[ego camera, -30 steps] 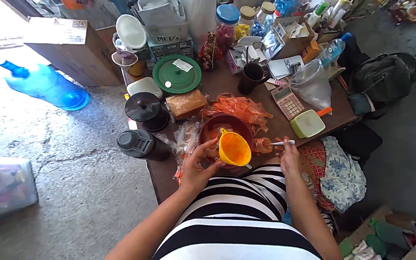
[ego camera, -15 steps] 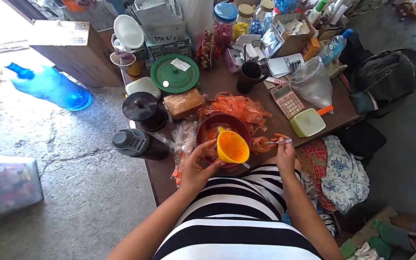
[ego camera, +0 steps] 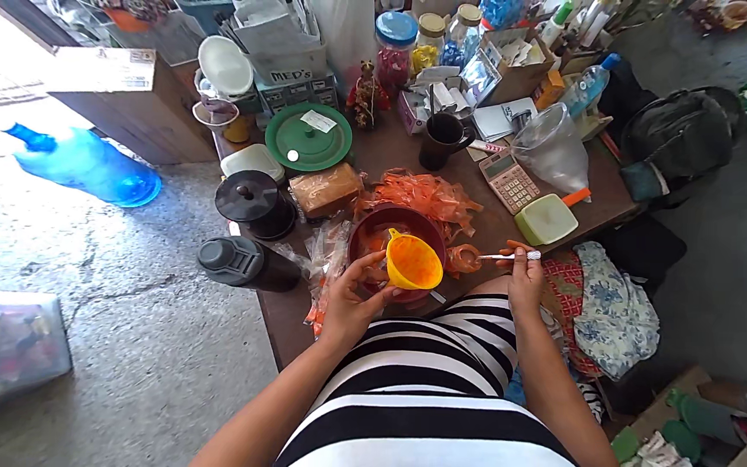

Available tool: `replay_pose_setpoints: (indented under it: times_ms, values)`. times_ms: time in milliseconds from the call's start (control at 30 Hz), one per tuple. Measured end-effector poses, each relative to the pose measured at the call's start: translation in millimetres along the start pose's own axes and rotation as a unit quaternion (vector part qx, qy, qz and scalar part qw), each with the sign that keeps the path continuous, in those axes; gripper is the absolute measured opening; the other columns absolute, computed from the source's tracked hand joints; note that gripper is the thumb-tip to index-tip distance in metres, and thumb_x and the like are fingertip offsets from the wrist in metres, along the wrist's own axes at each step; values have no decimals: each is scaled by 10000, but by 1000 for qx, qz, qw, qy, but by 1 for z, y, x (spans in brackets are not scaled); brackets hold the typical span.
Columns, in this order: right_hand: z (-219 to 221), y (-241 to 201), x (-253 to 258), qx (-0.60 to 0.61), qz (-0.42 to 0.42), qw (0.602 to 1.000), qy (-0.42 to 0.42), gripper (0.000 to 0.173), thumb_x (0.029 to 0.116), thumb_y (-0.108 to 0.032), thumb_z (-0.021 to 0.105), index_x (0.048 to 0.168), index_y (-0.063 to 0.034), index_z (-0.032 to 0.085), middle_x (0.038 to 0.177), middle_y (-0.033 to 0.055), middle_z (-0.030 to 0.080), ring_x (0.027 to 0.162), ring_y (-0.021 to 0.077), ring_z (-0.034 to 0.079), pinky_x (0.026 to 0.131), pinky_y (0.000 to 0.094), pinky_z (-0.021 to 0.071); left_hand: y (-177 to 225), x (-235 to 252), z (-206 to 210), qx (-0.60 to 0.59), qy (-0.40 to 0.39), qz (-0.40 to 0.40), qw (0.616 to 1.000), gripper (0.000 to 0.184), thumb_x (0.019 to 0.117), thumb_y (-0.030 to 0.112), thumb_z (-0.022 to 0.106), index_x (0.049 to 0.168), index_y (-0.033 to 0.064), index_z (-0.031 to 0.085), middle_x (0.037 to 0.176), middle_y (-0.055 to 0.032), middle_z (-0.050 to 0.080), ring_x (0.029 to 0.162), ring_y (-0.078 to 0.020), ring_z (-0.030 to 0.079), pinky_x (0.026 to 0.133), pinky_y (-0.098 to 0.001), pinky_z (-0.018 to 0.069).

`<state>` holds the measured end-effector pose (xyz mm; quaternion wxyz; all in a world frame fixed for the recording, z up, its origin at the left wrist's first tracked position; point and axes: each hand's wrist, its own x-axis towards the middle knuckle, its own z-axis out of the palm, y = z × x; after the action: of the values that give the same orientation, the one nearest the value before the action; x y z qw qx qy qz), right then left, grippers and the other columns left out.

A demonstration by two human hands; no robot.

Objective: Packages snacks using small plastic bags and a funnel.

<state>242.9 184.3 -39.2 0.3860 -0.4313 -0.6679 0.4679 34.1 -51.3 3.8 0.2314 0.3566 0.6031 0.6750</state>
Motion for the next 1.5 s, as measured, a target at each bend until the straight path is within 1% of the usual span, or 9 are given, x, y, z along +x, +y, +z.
replay_pose_setpoints:
  times_ms: [467, 600, 700, 867, 1000, 1067, 1333, 1433, 1500]
  values:
    - [-28, -40, 3, 140, 17, 986, 88, 283, 1115, -114, 281, 1186, -15, 537, 892, -57, 686, 743, 29, 678, 736, 203, 591, -14, 10, 7, 13, -24, -38, 999, 491, 844, 66, 782, 1289, -35, 601, 939, 40, 735, 844, -3, 682, 798, -181, 566]
    - [-30, -89, -2, 209, -79, 974, 47, 301, 1110, -100, 266, 1142, -83, 564, 921, -68, 719, 773, 44, 700, 757, 210, 600, -11, 16, 12, 6, -49, -61, 997, 503, 846, 53, 785, 1308, -15, 600, 954, 30, 741, 855, -9, 690, 814, -189, 572]
    - [-27, -127, -11, 227, -191, 955, -15, 257, 1115, -170, 370, 1163, -145, 621, 1016, -68, 741, 842, 53, 717, 782, 206, 605, -11, 20, 16, -1, -58, -44, 997, 527, 843, 61, 797, 1324, -14, 594, 973, 12, 739, 861, -20, 694, 793, -190, 579]
    - [-16, -168, -38, 78, -360, 924, -103, 286, 1106, -356, 427, 1288, -323, 645, 1151, -179, 699, 988, -17, 680, 843, 158, 570, -5, 23, 20, -28, -55, -17, 998, 560, 838, 5, 773, 1358, -19, 568, 968, 10, 743, 873, -25, 702, 800, -199, 585]
    - [-1, -157, -55, -72, -473, 854, -205, 227, 1115, -221, 401, 1213, -130, 585, 1071, 25, 633, 1043, 100, 647, 941, 237, 535, -5, 21, 17, -31, -59, 25, 997, 614, 844, 4, 763, 1405, -29, 518, 1022, -15, 747, 908, -41, 711, 833, -227, 592]
    - [0, -158, -61, -81, -509, 830, -211, 177, 1101, -164, 437, 1198, -102, 571, 1051, 64, 617, 1016, 146, 648, 939, 273, 537, -8, 19, 15, -32, -57, 36, 997, 629, 844, 3, 758, 1418, -41, 504, 1030, -37, 746, 921, -56, 712, 850, -244, 592]
    - [-2, -162, -68, -104, -533, 821, -177, 135, 1088, -130, 439, 1179, -113, 537, 1074, 47, 586, 1036, 125, 630, 960, 252, 516, -7, 16, 14, -20, -52, 58, 997, 613, 843, 2, 753, 1405, -55, 516, 1026, -43, 756, 926, -37, 715, 890, -235, 580]
    - [1, -154, -67, -90, -497, 845, -179, 213, 1109, -190, 389, 1203, -111, 563, 1080, 35, 615, 1052, 103, 639, 953, 235, 524, -8, 16, 14, -15, -60, 62, 996, 608, 852, 3, 757, 1404, -68, 512, 1029, -63, 757, 922, -51, 723, 881, -237, 586]
    - [-2, -152, -67, -53, -441, 883, -153, 259, 1120, -257, 374, 1238, -183, 593, 1110, -55, 646, 1054, 32, 647, 928, 197, 538, -9, 17, 16, -1, -57, 54, 997, 603, 846, -6, 750, 1400, -63, 519, 1025, -67, 756, 908, -48, 722, 866, -229, 588]
